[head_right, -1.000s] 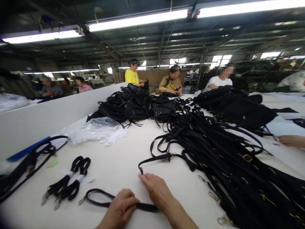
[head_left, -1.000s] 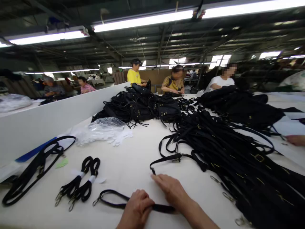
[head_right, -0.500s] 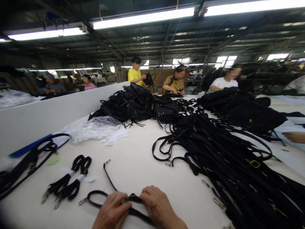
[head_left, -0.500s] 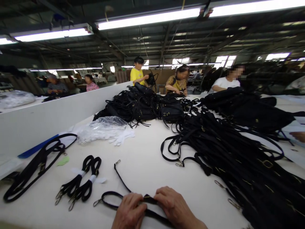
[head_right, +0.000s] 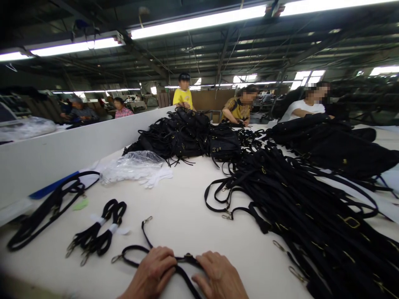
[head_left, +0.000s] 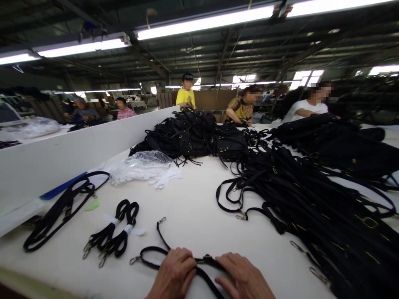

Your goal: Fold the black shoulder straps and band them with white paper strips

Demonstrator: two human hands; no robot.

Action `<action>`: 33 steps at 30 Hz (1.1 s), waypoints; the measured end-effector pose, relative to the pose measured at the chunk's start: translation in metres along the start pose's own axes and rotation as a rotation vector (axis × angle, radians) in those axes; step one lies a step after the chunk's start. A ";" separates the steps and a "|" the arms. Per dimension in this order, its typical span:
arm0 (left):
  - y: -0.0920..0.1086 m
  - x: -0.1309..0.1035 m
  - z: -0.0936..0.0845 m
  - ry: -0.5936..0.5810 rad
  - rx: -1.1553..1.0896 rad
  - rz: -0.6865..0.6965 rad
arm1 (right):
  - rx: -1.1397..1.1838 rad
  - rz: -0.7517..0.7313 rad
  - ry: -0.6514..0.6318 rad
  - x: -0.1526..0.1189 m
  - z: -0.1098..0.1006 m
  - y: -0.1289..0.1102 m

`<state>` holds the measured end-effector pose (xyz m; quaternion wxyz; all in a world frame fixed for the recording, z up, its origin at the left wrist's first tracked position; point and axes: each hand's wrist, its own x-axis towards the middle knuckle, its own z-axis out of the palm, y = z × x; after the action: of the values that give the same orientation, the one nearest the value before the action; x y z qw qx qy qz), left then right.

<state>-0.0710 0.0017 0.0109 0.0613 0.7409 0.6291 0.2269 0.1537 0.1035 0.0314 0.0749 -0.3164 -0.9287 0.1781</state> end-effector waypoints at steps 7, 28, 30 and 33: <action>-0.022 -0.010 0.000 0.068 0.011 -0.025 | -0.094 -0.203 0.215 0.000 0.028 0.001; -0.048 -0.035 -0.021 0.108 0.198 -0.128 | 0.048 -0.017 0.045 0.000 -0.004 0.012; -0.049 -0.035 -0.021 0.100 0.200 -0.137 | 0.057 0.018 0.009 -0.002 -0.008 0.012; -0.055 -0.035 -0.017 0.083 0.199 -0.140 | 0.069 0.072 -0.046 -0.008 -0.014 0.006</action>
<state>-0.1314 -0.0240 -0.0036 -0.0227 0.6875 0.7007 0.1890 0.1669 0.1072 0.0422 0.0579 -0.3428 -0.9115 0.2200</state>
